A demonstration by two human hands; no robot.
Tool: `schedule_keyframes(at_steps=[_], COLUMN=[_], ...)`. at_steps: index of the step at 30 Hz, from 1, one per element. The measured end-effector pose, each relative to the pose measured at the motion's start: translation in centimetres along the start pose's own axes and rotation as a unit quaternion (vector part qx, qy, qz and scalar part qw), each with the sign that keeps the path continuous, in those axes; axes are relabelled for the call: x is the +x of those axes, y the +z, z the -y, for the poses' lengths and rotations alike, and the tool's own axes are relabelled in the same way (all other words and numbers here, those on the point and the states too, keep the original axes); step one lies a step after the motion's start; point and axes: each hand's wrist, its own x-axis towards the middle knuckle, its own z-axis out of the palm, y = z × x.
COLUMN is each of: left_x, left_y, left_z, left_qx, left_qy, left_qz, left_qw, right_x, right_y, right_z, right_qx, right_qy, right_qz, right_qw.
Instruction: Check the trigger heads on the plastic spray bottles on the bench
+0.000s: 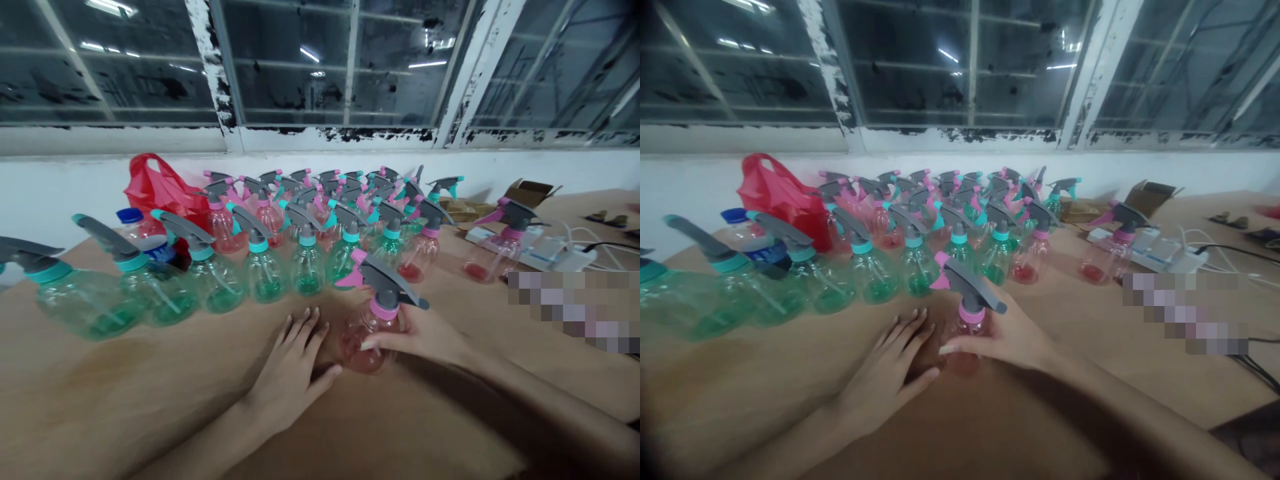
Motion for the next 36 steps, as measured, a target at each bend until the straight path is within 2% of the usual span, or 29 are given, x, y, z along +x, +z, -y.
schedule_keyframes(at_steps=[3, 7, 12, 16, 18, 22, 27, 36], left_x=[0.0, -0.1, 0.7, 3.5, 5.6, 9.8, 13.5, 16.3], left_y=[0.0, 0.1, 0.8, 1.8, 2.2, 2.9, 3.9, 4.3], left_z=[0.0, -0.1, -0.9, -2.9, -4.4, -7.5, -9.9, -10.5], left_qx=[-0.003, 0.005, 0.010, -0.013, -0.031, -0.055, -0.081, -0.083], left_qy=[-0.001, -0.003, 0.017, 0.052, 0.066, 0.100, 0.132, 0.150], left_qz=[-0.007, -0.018, -0.035, -0.036, -0.031, -0.007, 0.001, 0.012], left_qw=[1.000, 1.000, 0.999, 0.998, 0.997, 0.993, 0.988, 0.985], right_x=[-0.4, -1.2, -3.2, -4.8, -5.4, -5.5, -3.7, -0.4], right_y=[-0.4, -1.7, -5.5, -9.7, -11.7, -14.4, -15.6, -15.6], right_z=[-0.2, -0.6, -2.2, -5.4, -7.4, -11.1, -13.5, -14.8], right_qx=[-0.033, -0.049, -0.108, -0.173, -0.187, -0.193, -0.216, -0.236], right_qy=[-0.001, 0.029, 0.105, 0.129, 0.132, 0.143, 0.123, 0.110], right_qz=[0.025, 0.015, -0.023, -0.063, -0.104, -0.155, -0.182, -0.184], right_qw=[0.999, 0.998, 0.988, 0.975, 0.968, 0.958, 0.951, 0.948])
